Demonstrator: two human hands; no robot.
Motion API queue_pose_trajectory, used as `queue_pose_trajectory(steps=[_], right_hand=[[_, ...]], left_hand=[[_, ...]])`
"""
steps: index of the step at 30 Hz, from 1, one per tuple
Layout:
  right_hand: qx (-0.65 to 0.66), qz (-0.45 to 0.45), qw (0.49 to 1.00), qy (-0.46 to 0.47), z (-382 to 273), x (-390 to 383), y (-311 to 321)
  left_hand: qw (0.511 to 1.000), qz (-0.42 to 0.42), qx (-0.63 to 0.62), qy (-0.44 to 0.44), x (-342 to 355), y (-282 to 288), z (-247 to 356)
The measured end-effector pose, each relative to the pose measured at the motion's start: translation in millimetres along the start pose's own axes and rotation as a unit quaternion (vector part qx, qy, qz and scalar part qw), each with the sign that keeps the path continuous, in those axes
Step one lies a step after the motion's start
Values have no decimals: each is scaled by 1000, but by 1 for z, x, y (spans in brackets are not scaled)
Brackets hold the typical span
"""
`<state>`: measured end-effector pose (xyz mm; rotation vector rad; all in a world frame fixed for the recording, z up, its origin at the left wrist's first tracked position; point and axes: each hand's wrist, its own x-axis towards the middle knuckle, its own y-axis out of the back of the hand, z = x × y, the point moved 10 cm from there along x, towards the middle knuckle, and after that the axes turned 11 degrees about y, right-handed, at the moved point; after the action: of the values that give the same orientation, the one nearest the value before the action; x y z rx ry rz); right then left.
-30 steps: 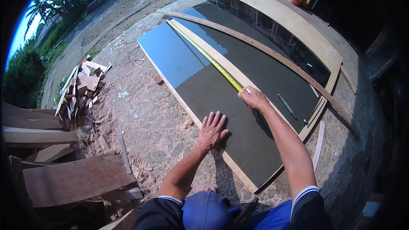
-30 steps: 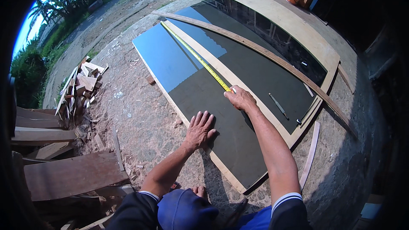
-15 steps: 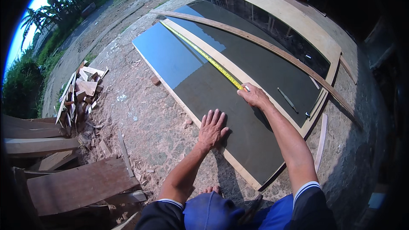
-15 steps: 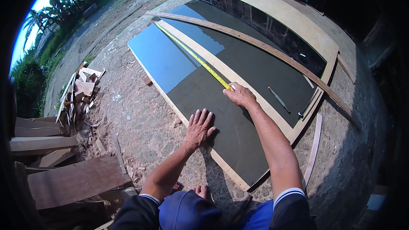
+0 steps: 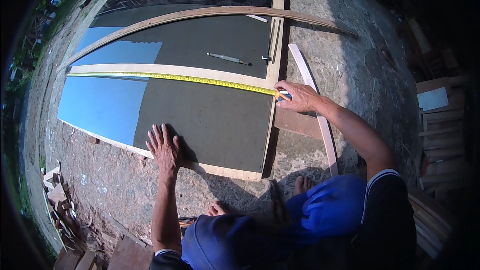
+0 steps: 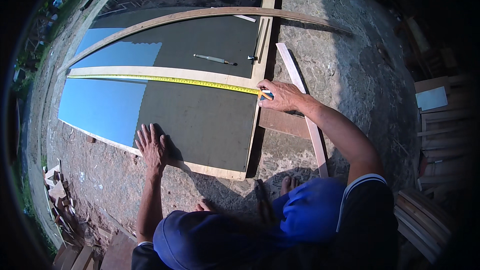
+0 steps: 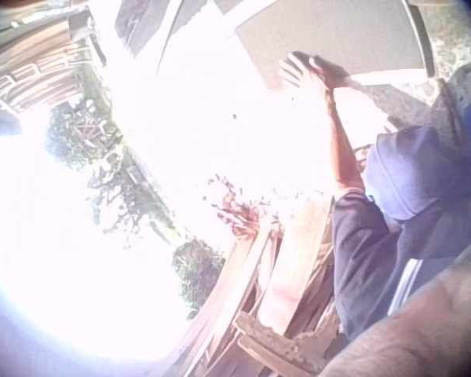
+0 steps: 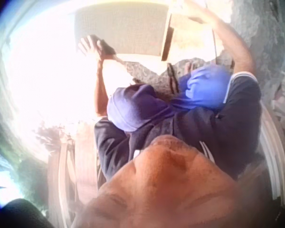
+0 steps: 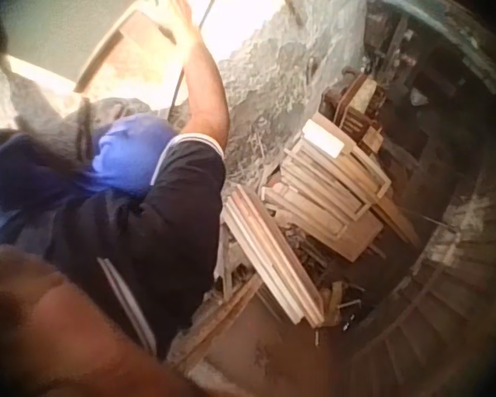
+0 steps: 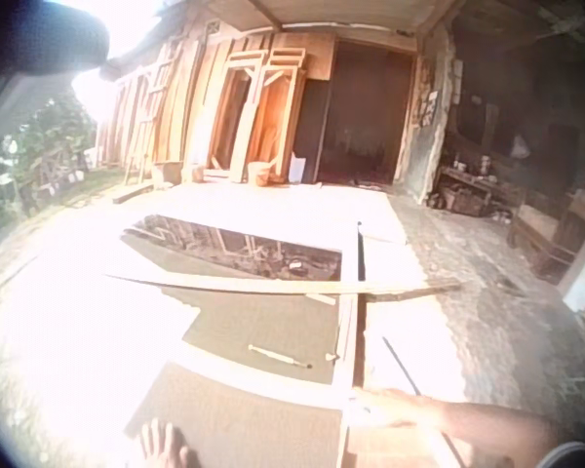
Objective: The person measures a large glass pane using a tape measure and marks it with a pen. They then place a wooden strip along the edge and use a utility knife to score the glass along the strip.
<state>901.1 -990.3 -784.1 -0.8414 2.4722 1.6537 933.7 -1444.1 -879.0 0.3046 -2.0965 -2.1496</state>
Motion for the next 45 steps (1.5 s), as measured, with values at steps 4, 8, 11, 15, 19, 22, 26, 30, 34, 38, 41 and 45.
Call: queue_pose_trajectory(steps=[4, 8, 11, 15, 19, 22, 26, 30, 34, 38, 41, 45], right_hand=[[7, 16, 999, -49, 50, -40, -6], [36, 49, 997, -40, 66, -44, -15], [56, 69, 996, -32, 72, -42, -20], [97, 87, 991, -32, 78, -42, -30], [128, 81, 988, -16, 89, -45, -30], [148, 75, 986, -18, 92, -45, -29], [143, 74, 987, -19, 90, -45, -25], [140, 78, 987, 0, 86, -45, -25], [141, 67, 988, 6, 91, -44, -27], [137, 85, 986, 50, 90, -43, -24], [105, 166, 979, 56, 90, -43, -8], [325, 420, 847, -12, 103, -59, 24]], left_hand=[[977, -39, -161, -138, -14, 26, 108], [838, -228, -173, -463, -86, 56, 267], [763, -374, -88, -519, -115, 46, 348], [639, -620, -442, -113, -116, -13, 384], [464, -526, -699, 138, -139, -67, 390], [360, -469, -767, 249, -158, -83, 403], [241, -466, -817, 240, -145, -70, 442], [145, -461, -832, 272, -146, -78, 456], [162, -463, -840, 232, -143, -86, 459], [195, -463, -847, 171, -135, -80, 458], [193, -457, -842, 212, -137, -78, 454], [218, -448, -836, 229, -138, -66, 449]])
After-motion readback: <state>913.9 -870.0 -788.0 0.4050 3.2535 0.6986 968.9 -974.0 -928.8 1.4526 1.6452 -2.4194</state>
